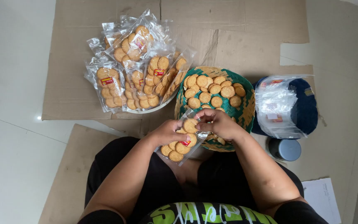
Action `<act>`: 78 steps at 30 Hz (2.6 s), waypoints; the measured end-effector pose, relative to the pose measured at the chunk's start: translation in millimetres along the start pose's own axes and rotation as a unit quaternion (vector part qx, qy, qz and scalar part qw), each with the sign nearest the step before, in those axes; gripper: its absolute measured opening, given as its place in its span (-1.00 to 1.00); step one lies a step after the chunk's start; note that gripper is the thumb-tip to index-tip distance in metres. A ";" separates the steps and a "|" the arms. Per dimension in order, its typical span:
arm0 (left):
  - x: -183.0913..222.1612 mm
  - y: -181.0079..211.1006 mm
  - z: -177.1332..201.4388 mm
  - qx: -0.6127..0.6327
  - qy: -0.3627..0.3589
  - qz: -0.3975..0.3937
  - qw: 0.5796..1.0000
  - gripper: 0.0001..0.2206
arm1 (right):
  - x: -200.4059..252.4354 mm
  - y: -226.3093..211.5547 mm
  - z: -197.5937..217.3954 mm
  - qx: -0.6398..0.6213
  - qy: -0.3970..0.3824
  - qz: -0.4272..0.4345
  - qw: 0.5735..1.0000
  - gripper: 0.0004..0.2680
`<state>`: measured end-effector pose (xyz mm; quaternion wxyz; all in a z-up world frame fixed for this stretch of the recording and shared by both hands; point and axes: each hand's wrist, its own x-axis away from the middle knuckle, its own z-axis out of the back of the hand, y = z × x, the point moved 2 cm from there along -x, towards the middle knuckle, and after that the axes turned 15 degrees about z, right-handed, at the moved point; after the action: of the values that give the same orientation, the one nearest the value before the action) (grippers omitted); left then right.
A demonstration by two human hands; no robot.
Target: The person fills plastic bags with cookies from a woven basket by hand. They pick up cookies one by one and place them into the bag until it is full, then set the bag aside and reach for a new one.
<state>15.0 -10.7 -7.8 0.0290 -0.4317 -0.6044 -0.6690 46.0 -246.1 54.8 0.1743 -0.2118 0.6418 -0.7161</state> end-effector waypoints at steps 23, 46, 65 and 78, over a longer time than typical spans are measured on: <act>19.0 25.3 -11.1 0.039 -0.037 -0.018 0.998 -0.21 | -2.5 14.0 0.6 -0.054 0.026 -0.031 0.998 -0.76; 57.4 74.1 15.0 0.222 0.147 -0.009 0.964 -0.63 | -14.3 36.6 35.5 -0.013 0.252 0.073 0.965 -0.83; 15.0 20.3 47.1 0.433 0.073 -0.039 0.898 -0.66 | -87.7 121.3 -27.3 0.740 -0.022 0.116 0.663 -0.86; 96.6 103.1 -7.6 0.203 0.070 -0.042 0.976 -0.68 | 15.8 6.7 -7.0 -0.102 0.328 -0.020 0.939 -0.72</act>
<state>8.2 2.0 133.0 0.1302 -0.3434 -0.7415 -0.5615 28.8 -249.2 48.7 -0.0826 0.0057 0.7285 -0.6800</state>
